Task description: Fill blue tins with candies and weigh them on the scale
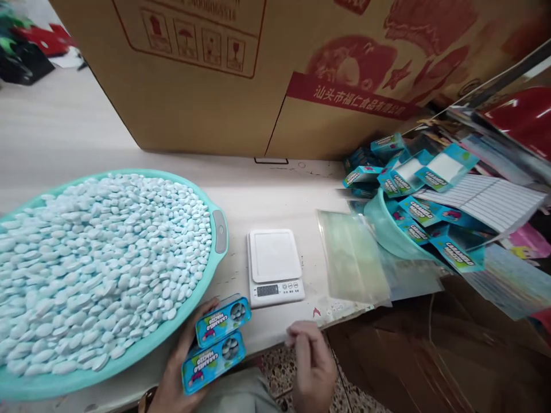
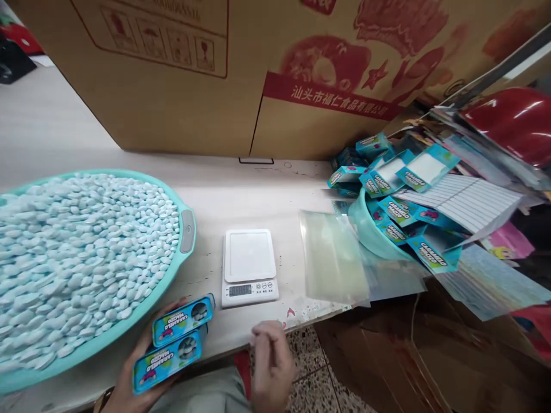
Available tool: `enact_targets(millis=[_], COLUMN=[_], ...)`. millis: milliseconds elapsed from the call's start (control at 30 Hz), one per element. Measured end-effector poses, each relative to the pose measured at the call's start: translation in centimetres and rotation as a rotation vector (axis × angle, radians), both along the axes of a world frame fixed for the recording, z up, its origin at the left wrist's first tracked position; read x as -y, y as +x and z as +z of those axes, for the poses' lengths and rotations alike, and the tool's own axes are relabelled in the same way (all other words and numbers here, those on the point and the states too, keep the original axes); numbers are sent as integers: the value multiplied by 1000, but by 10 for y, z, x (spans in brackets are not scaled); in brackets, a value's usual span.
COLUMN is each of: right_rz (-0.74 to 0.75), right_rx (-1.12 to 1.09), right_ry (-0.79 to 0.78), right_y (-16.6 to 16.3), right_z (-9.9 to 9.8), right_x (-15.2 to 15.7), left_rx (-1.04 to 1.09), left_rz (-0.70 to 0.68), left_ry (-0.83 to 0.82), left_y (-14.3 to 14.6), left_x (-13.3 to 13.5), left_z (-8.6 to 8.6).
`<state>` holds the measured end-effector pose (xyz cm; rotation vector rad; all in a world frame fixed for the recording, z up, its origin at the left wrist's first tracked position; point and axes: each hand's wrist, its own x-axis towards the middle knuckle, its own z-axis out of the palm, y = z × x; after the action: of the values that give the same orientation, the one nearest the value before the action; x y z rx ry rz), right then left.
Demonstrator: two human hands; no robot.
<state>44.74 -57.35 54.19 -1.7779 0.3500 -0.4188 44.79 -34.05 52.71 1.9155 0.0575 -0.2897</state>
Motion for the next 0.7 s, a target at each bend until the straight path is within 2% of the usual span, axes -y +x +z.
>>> enact_targets(millis=[67, 200, 367, 567, 700], right_rz=[67, 160, 331, 431, 422], right_rx=[10, -6, -41, -98, -129], right_ry=[29, 56, 77, 71, 84], right_y=[-7, 1, 11, 17, 19], right_z=[-6, 1, 8, 7, 9], right_x=[-15, -32, -43, -46, -45], left_rx=[1, -6, -92, -96, -24], left_rz=[-34, -85, -52, -76, -161], left_ry=[12, 48, 54, 24, 50], left_y=[3, 8, 9, 9, 8], left_x=[-2, -5, -14, -17, -16], left_z=[4, 13, 16, 10, 11])
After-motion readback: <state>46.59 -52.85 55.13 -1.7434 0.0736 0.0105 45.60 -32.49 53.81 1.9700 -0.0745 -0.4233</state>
